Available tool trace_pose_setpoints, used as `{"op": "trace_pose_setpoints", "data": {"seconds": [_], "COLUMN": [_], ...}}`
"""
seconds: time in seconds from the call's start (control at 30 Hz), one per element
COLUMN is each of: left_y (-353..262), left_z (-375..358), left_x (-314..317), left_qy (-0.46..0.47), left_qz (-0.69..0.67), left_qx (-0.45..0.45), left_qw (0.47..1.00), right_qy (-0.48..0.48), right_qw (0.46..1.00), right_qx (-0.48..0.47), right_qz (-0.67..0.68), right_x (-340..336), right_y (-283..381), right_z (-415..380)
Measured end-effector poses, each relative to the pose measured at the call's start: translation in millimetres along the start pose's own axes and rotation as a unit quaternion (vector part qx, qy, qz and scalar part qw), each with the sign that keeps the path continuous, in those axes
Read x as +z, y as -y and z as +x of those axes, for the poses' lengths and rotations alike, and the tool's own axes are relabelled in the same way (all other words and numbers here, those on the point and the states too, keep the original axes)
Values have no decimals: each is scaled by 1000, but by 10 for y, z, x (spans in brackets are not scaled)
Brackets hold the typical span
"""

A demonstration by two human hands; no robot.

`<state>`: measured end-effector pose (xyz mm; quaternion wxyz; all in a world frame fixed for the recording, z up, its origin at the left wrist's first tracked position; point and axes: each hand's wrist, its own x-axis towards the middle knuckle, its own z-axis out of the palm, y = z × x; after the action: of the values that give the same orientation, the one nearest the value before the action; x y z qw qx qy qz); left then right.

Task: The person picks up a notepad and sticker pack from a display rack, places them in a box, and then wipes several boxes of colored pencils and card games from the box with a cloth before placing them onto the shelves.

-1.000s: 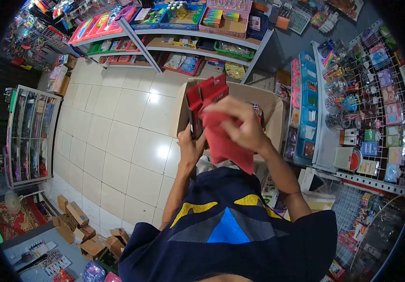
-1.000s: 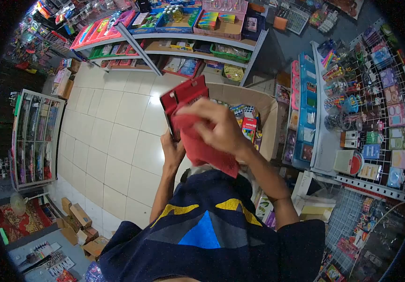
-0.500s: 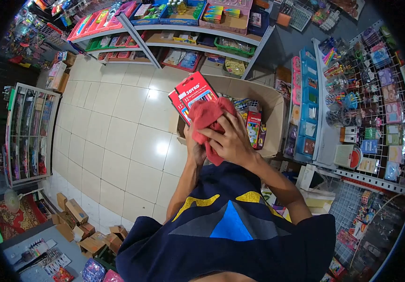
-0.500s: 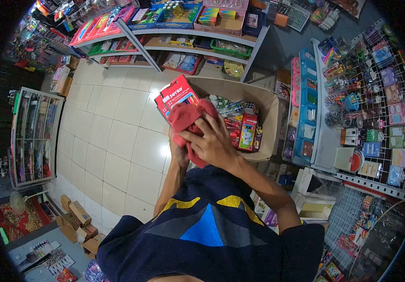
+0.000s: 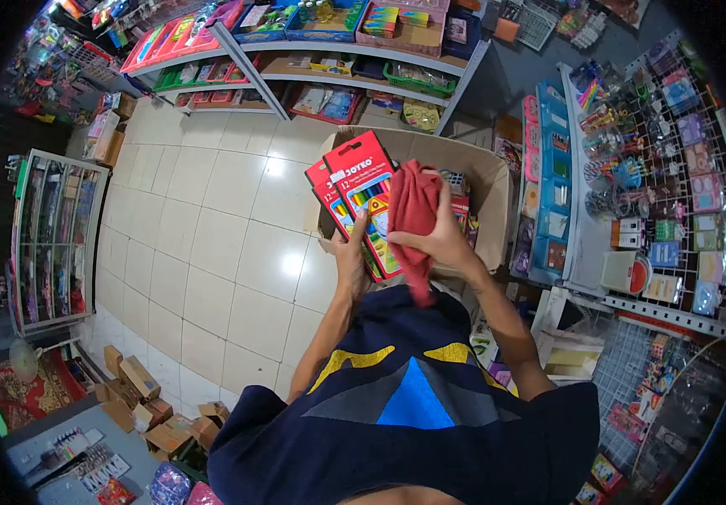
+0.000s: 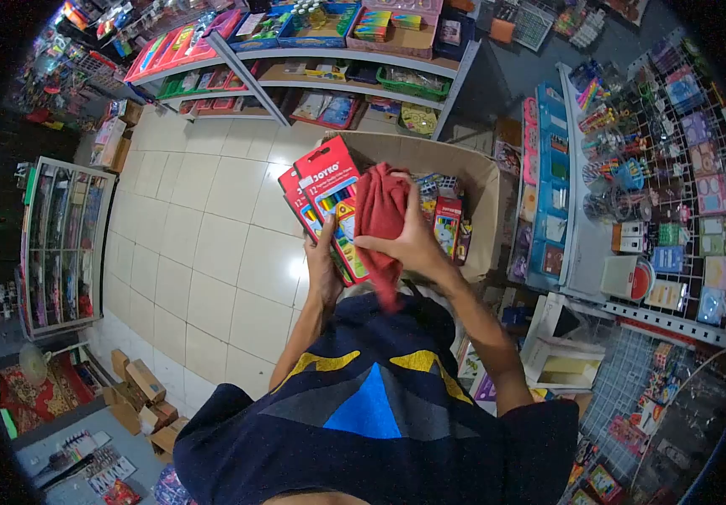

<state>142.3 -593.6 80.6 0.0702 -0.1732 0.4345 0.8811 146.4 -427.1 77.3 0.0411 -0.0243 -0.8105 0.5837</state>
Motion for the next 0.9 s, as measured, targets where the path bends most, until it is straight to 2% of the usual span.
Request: {"op": "trace_pose_setpoints", "data": {"seconds": [0.03, 0.07, 0.17, 0.2, 0.23, 0.3, 0.33, 0.4, 0.47, 0.57, 0.6, 0.63, 0.67, 0.7, 0.77, 0.83, 0.87, 0.9], "left_y": [24, 63, 124, 92, 48, -25, -51, -54, -62, -81, -72, -39, 36, 59, 98, 180, 203, 210], "left_z": [-22, 3, 90, 105, 107, 77, 51, 36, 22, -26, -56, -73, -42, -2, 66, 77, 76, 70], "left_x": [29, -17, -295, -354, -382, -415, -422, -458, -434, -331, -266, -204, -164, -148, -206, -227, -230, -213], "left_qy": [-1, 4, 12, 15, 19, 39, 43, 55, 55, 97, 111, 125, 125, 126, 131, 97, 78, 72], "left_qz": [14, 16, 14, 9, 4, -17, -26, -45, -58, -94, -105, -117, -103, -16, 15, 3, -4, -7], "left_qx": [18, 16, -7, -30, -53, -76, -89, -104, -106, -145, -158, -169, -183, -136, -133, -123, -116, -100], "left_qw": [1000, 1000, 1000, 999, 998, 996, 995, 992, 991, 980, 976, 971, 970, 983, 982, 988, 990, 992], "right_qy": [6, 20, -8, -31, -80, -108, -103, -177, -206, -207, -184, -169, -125, -78, -110, -120, -191, -190], "right_qw": [1000, 990, 969, 970, 976, 951, 947, 950, 928, 957, 958, 978, 979, 975, 986, 991, 980, 979], "right_qx": [18, 93, 100, 65, 73, 110, 98, 51, 60, 51, 105, 41, 38, 34, 34, 18, 14, -47], "right_qz": [-18, 107, 226, 232, 190, 269, 290, 253, 303, 195, 195, 112, 159, 205, 120, 60, 45, 48], "right_x": [60, 17, -155, -212, -257, -402, -468, -494, -488, -377, -296, -196, -120, -59, -63, -148, -245, -324], "right_y": [8, 31, 40, -61, -78, -73, 111, -82, -31, 107, 6, -142, -227, -315, -433, -476, -195, -5], "right_z": [-24, -28, -26, -43, -39, -88, -90, -83, -100, -152, -212, -246, -289, -313, -280, -238, -216, -169]}}
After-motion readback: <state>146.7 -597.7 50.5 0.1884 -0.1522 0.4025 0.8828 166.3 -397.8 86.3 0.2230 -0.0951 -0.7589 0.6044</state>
